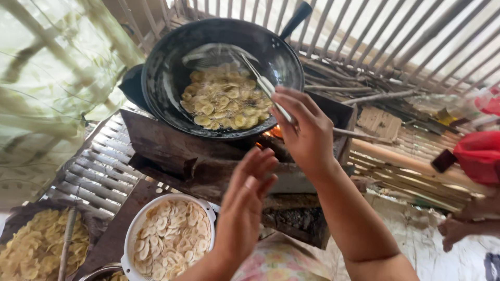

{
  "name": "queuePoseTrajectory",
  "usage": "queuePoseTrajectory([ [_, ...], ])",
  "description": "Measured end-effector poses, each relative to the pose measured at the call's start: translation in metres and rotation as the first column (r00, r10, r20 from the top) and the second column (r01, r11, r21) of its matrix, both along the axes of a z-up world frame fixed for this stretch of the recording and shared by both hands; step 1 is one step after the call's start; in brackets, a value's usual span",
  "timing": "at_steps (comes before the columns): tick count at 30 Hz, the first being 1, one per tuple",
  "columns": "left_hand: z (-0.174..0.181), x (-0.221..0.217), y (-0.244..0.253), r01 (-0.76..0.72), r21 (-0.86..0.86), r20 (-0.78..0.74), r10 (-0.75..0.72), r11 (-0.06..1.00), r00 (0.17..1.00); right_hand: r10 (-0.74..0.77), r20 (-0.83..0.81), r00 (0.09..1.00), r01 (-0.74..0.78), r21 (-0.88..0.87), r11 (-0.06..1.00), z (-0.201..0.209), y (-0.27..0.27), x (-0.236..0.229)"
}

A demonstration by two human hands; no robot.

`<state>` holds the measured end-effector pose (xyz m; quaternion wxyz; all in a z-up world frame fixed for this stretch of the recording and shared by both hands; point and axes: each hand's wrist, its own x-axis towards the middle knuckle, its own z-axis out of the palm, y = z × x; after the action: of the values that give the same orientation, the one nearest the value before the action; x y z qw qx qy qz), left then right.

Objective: The person fries banana slices in a wok over an open wood fire, stirring and lifting them with a skimmer and using a stick to manage the firewood.

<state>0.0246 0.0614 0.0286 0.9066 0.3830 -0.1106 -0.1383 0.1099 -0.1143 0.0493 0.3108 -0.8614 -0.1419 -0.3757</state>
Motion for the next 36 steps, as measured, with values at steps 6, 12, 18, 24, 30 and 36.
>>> queuePoseTrajectory([
  [6,-0.026,0.02,0.01,-0.008,0.094,-0.058,0.014,0.996,0.998,0.123,0.044,0.991,-0.115,-0.151,0.982,-0.027,0.016,-0.023],
  [12,-0.041,0.003,-0.009,-0.034,-0.123,-0.441,-0.024,0.992,0.897,0.267,-0.293,0.918,-0.317,-0.14,0.938,-0.017,0.022,-0.112],
  [18,-0.011,0.005,-0.005,0.049,0.042,-0.442,-0.025,0.998,0.896,0.151,-0.405,0.902,-0.084,0.177,0.981,-0.038,-0.139,-0.087],
  [24,-0.032,-0.005,-0.002,0.003,-0.053,-0.354,-0.021,0.999,0.935,-0.311,-0.865,0.393,0.035,-0.324,0.945,-0.186,-0.242,0.041],
  [30,-0.045,-0.006,-0.006,0.017,0.04,-0.444,0.003,0.999,0.896,-0.423,-0.792,0.44,-0.213,-0.55,0.808,-0.267,-0.252,0.084],
  [36,-0.044,-0.006,-0.008,0.028,0.065,-0.51,0.009,0.997,0.86,-0.484,-0.761,0.432,-0.307,-0.629,0.714,-0.288,-0.246,0.095],
])
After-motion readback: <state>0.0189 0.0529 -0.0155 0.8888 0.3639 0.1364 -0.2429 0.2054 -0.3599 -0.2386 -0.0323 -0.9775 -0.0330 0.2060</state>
